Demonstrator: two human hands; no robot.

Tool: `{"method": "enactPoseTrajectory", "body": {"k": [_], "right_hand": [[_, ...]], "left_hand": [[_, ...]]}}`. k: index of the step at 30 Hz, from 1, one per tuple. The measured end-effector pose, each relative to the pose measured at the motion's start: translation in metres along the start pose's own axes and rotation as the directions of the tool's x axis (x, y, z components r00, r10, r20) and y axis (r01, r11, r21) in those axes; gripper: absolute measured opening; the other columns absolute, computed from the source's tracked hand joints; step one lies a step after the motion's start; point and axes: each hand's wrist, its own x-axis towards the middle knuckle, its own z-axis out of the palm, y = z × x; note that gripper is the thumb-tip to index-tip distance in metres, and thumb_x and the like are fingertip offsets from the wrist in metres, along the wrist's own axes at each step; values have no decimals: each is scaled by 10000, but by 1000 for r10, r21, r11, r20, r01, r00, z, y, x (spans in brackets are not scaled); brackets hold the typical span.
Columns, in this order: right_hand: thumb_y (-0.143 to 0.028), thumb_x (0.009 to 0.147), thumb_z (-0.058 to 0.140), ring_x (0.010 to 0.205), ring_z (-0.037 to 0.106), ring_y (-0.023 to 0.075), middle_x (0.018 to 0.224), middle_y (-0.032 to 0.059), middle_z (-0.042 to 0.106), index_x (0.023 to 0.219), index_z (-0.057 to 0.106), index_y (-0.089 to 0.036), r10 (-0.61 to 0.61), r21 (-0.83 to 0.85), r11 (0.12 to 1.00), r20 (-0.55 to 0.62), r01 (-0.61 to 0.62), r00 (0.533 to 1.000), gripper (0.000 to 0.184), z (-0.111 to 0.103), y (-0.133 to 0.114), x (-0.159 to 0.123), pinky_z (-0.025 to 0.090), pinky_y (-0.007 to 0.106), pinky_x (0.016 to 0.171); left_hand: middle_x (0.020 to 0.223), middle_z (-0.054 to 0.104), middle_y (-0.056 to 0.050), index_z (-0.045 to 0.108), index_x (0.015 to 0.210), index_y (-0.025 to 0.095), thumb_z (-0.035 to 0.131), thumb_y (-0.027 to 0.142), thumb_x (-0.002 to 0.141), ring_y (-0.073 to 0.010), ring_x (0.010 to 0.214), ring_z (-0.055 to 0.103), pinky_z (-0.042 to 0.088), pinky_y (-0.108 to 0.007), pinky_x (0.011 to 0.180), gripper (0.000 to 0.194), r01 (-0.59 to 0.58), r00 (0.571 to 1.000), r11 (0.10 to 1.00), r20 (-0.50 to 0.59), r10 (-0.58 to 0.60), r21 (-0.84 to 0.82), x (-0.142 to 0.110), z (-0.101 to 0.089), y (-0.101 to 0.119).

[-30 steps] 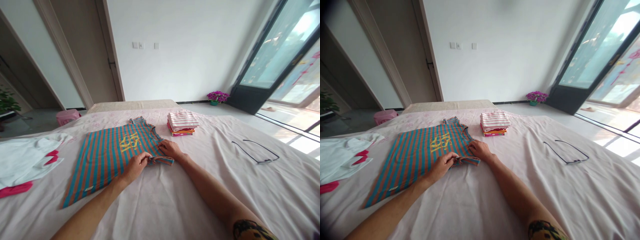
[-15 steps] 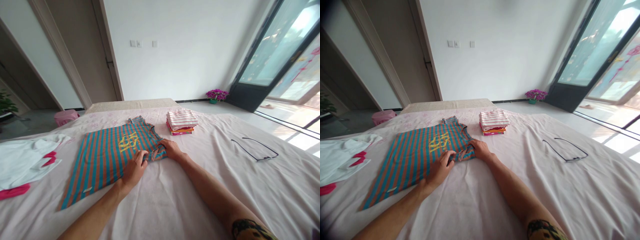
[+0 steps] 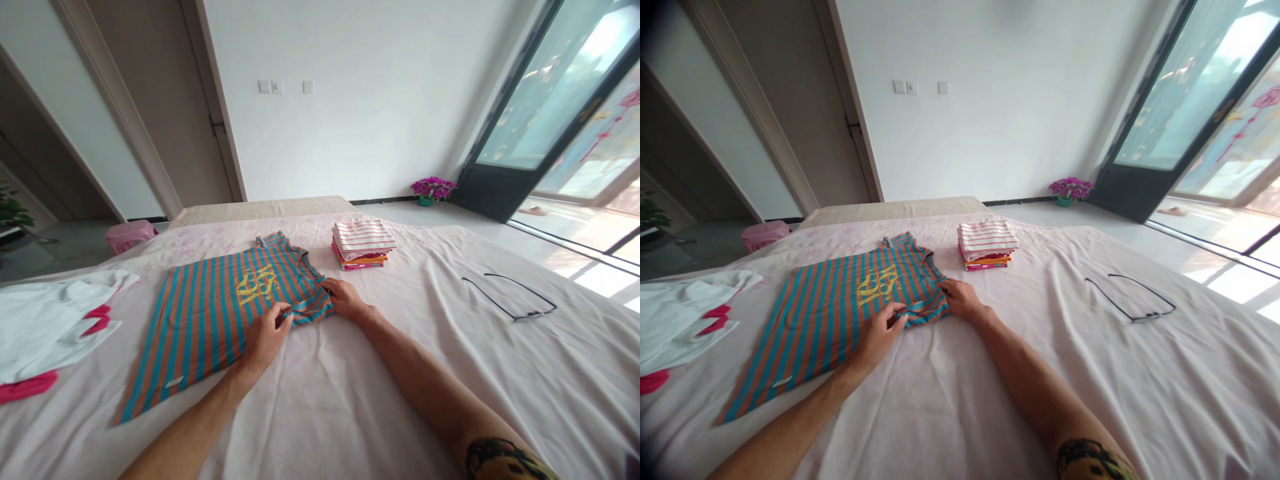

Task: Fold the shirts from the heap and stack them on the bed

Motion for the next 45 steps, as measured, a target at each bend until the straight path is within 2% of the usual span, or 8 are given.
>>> {"method": "enactPoseTrajectory", "body": {"k": [6,16,26,30,35,38,43,45], "right_hand": [[-712,917,357,644,501,147,650,23,559,713,596,-137,100,524,836,147,-164,984,655,-12,-1,-2,408,258,616],[-403,710,803,759,629,153,835,37,696,869,733,-137,-68,759,618,308,-202,949,317,-36,-1,-2,488,289,766],[-240,687,753,718,605,123,803,38,715,842,791,-123,-136,547,750,678,-372,722,197,-58,3,-8,462,223,700],[-283,719,736,798,651,148,900,51,744,984,778,-145,-115,569,729,649,-379,752,303,-50,-9,-5,492,245,758],[-169,688,655,742,644,147,792,17,737,934,798,-169,8,270,914,736,-304,677,284,-46,-19,-3,469,213,653],[-123,679,586,650,618,132,657,-5,693,882,800,-169,145,94,947,725,-306,673,299,-51,-21,-2,427,193,571],[-209,741,618,672,610,118,742,7,709,941,778,-145,33,347,894,578,-282,815,264,-48,-26,1,455,203,619],[-279,748,681,730,626,127,825,20,728,1002,769,-145,-54,416,865,634,-281,772,300,-44,-28,1,480,217,674]], "left_hand": [[817,687,-5,627,909,201,498,479,893,-166,792,638,474,-266,719,306,63,996,982,-52,-73,-178,2,-6,-1],[845,653,3,578,902,202,520,239,837,-150,825,622,477,-256,775,95,-55,990,963,111,87,-264,-7,-9,2],[919,696,-7,627,950,210,465,135,851,-137,860,636,482,-240,806,203,-328,820,928,434,373,-179,-21,-22,20],[1032,700,-27,660,1080,229,458,269,940,-162,948,632,464,-272,880,249,-357,842,928,394,369,-107,-20,-24,29],[851,699,-21,728,873,241,436,319,974,-165,857,628,440,-278,830,318,-451,722,891,566,397,-50,-26,-23,35],[787,672,-25,707,812,224,336,327,1010,-147,778,616,435,-271,777,433,-441,731,894,545,410,-82,-31,-24,35],[1004,677,-72,693,1034,213,410,400,978,-209,980,586,416,-338,917,344,-498,790,866,386,476,-47,-29,-22,39],[1014,682,-64,708,1045,234,452,420,962,-212,985,589,417,-341,925,327,-501,762,865,456,459,-32,-27,-20,41]]}}
